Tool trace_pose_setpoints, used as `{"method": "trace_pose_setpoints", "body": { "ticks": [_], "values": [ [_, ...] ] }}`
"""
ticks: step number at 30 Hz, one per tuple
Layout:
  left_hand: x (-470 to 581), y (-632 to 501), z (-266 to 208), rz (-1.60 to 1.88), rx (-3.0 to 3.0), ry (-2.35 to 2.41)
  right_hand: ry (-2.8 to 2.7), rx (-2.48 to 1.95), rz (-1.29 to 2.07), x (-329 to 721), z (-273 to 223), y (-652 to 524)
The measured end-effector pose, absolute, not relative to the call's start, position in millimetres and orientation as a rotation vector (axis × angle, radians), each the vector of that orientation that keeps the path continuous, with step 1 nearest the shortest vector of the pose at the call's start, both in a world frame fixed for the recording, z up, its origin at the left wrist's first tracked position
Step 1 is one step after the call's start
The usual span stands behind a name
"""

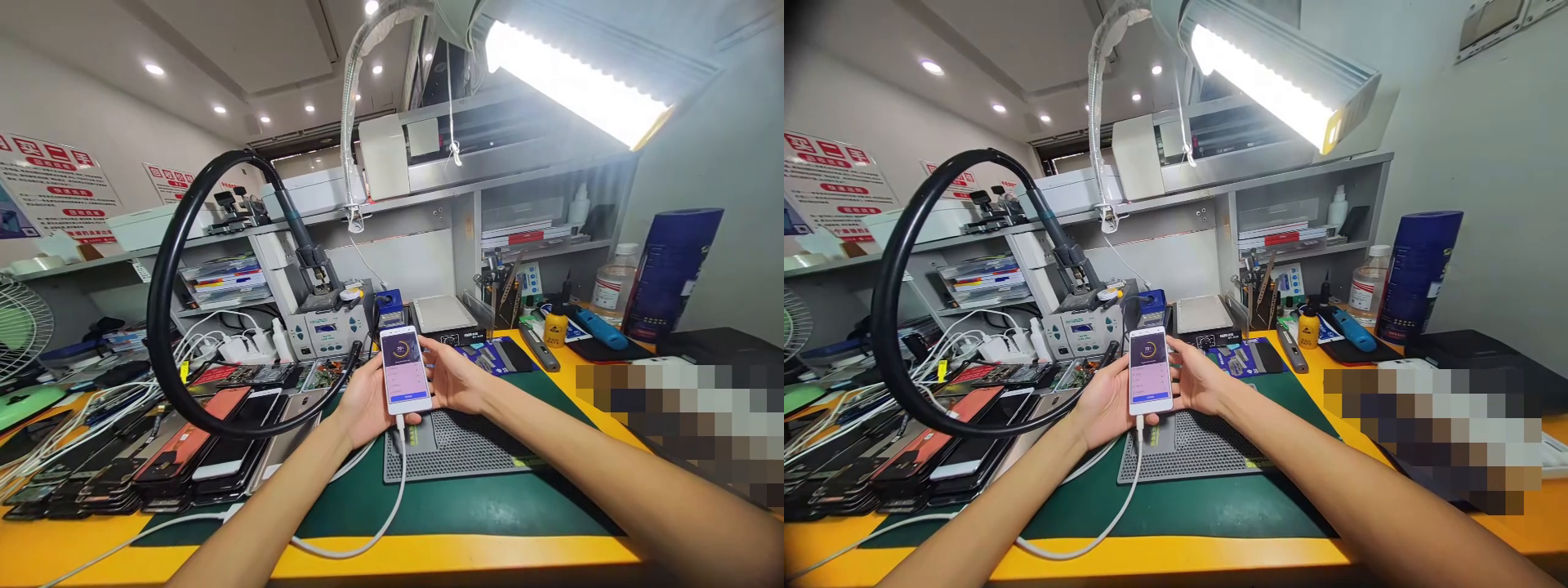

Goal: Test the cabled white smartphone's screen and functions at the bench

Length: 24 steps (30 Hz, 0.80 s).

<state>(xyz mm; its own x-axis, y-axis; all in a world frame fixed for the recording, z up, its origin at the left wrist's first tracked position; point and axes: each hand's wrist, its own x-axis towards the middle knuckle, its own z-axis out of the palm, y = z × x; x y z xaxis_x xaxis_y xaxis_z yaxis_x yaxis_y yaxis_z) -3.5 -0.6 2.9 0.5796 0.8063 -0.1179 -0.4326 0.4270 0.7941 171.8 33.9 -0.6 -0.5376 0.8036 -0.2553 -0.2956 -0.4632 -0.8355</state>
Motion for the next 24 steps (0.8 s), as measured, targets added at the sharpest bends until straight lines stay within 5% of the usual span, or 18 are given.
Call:
{"method": "trace_pose_setpoints", "body": {
  "ticks": [24],
  "values": [
    [-1.6, -4.1, 7.5, 0.808, 0.787, 0.572, -0.980, -0.859, 2.006, 168.3, -2.3, 33.7]
  ]
}}
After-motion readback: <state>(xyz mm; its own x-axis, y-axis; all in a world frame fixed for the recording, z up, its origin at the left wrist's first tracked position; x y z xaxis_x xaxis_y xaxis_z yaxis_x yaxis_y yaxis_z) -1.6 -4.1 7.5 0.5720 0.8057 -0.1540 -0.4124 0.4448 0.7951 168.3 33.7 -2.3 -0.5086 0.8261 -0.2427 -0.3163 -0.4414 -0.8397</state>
